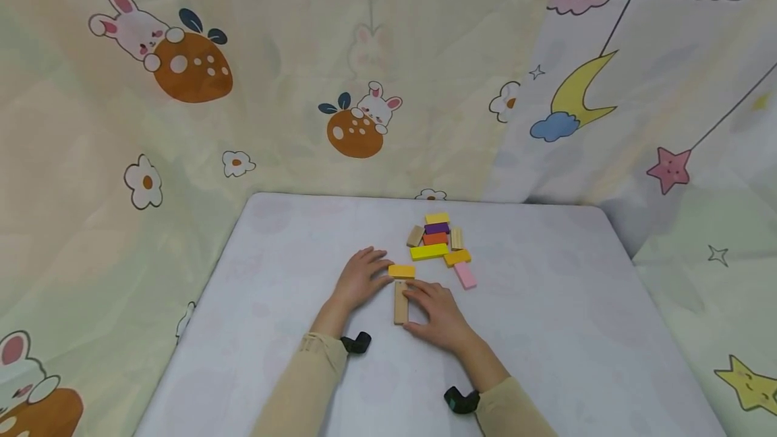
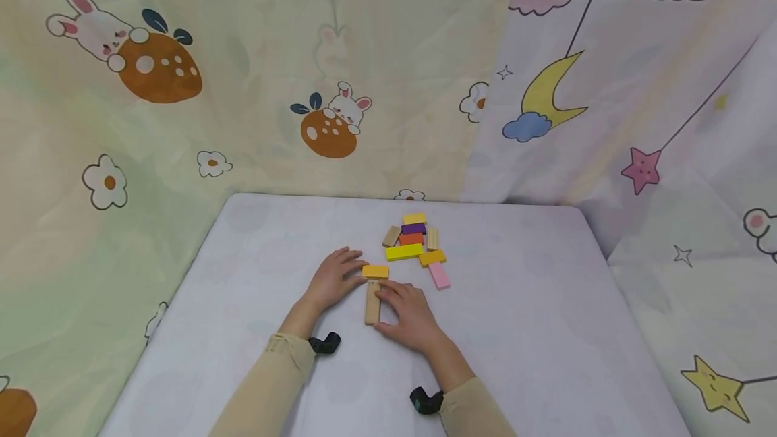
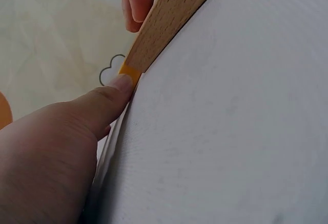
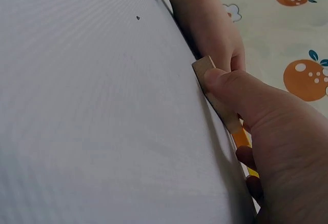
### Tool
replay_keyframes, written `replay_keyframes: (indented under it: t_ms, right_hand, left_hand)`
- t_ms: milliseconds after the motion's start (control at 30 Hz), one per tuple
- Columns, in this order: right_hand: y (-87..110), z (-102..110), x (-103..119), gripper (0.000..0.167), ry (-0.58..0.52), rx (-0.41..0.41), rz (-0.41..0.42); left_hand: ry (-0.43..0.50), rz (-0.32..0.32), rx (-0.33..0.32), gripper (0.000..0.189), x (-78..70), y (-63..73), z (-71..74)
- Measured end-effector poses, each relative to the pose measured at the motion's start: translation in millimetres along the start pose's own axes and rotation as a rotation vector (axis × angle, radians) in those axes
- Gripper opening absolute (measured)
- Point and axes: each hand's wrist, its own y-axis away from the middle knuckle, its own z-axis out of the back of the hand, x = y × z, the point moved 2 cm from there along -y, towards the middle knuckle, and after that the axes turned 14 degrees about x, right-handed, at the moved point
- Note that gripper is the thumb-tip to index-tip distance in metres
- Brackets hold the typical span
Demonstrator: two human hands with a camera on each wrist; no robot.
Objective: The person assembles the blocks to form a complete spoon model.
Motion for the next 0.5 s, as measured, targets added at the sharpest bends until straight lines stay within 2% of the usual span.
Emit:
replay_keyframes:
  t_ms: [167, 500]
  right_hand:
    - [-0.7, -0.2, 0.8, 0.064, 0.007, -0.012, 0.012]
    - [1.0, 1.5, 1.4, 0.062, 0.013, -0.032, 0.021]
  left_hand:
    - [-0.004, 0.003, -0.016, 0.04, 2.4, 1.0, -0.5]
    - [0.02, -0.004, 0.005, 0.041, 1.6, 0.4, -0.6]
